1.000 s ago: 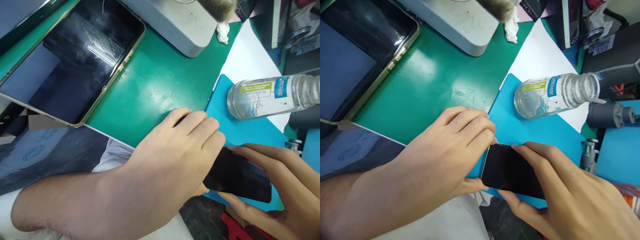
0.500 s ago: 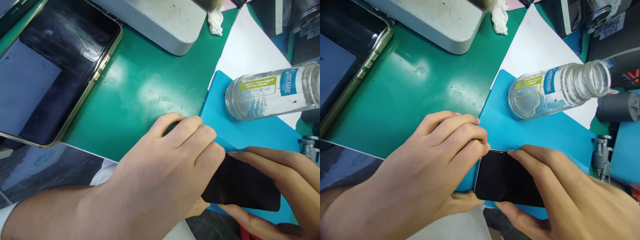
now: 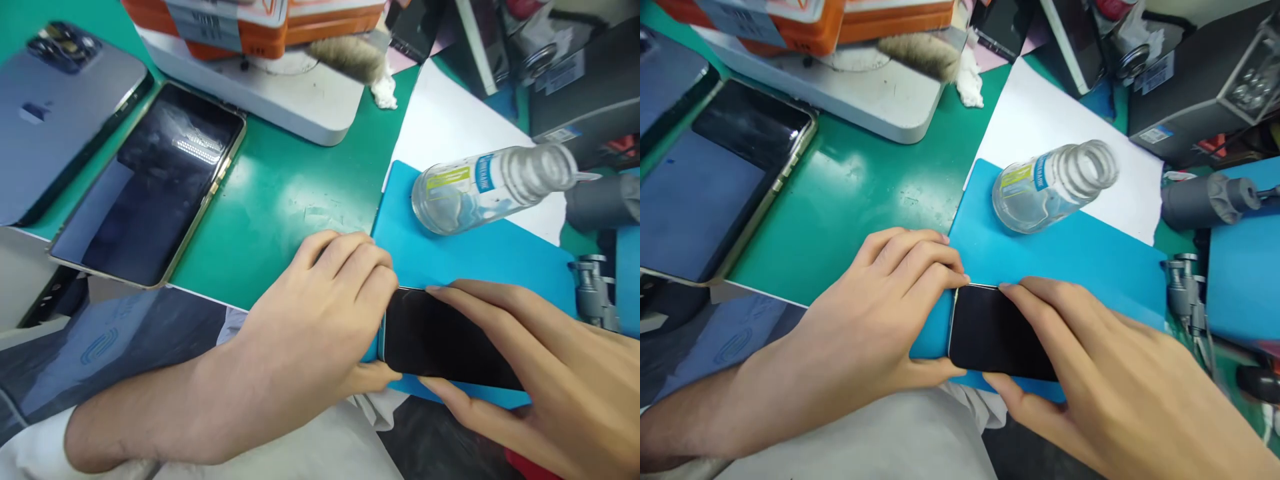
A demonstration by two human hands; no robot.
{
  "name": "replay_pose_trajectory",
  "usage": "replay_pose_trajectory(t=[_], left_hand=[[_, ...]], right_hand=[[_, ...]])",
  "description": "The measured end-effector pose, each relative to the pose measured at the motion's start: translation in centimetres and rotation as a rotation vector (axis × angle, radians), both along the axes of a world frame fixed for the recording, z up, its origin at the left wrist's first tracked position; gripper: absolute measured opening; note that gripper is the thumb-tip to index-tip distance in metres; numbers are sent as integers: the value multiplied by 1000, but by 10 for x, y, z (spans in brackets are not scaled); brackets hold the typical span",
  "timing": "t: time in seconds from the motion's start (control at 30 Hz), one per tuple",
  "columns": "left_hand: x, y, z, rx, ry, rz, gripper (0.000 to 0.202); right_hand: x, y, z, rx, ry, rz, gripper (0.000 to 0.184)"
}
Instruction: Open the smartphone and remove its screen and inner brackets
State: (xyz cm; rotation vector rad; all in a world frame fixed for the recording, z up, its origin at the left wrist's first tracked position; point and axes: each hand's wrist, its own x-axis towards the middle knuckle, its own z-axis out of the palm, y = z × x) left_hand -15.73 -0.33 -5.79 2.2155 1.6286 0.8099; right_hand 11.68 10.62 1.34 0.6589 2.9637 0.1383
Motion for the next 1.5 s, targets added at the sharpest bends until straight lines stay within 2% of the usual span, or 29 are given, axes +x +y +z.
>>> replay_pose_trajectory(t=[0.07, 0.13, 0.3, 0.4, 0.5, 0.6, 0.73, 0.8, 0.93, 1.03, 1.17, 1.27, 1.4, 1.47, 1.5], left_hand=[[1, -2, 2, -18, -12, -2, 65], [4, -4, 5, -47, 7, -1, 74], [22, -9, 18, 49, 176, 7, 121], [33, -3, 22, 71, 223, -81, 129], [39, 6, 23, 58, 311, -135, 125], [36, 12, 24, 28, 337, -169, 119], [30, 14, 30, 40, 312, -207, 98], [31, 14, 35, 86, 347, -201, 81], [37, 11, 44, 183, 448, -225, 53], [39, 9, 46, 220, 508, -247, 45], [38, 5, 43, 257, 541, -240, 43], [37, 1, 38, 279, 537, -230, 41], [35, -1, 31, 258, 476, -204, 40], [34, -1, 30, 232, 452, -208, 42], [32, 0, 29, 218, 446, -216, 43]], right_hand=[[-8, 0, 1, 35, 9, 109, 63], [-14, -1, 3, 51, 33, 151, 64], [-15, -9, -1, 2, 118, 119, 69], [1, -11, -3, 0, 144, 94, 78], [33, -14, 0, 8, 169, 8, 81], [71, -25, 0, 30, 245, -136, 81], [107, -48, -15, -54, 507, -408, 71], [114, -59, -28, -103, 609, -483, 71], [115, -70, -50, -130, 741, -534, 70], [111, -69, -61, -118, 852, -597, 63], [106, -59, -71, -76, 898, -704, 43], [102, -48, -74, -75, 829, -708, 39], [99, -36, -69, -122, 740, -618, 49], [99, -32, -65, -176, 681, -512, 60], [99, -30, -64, -204, 647, -449, 72]])
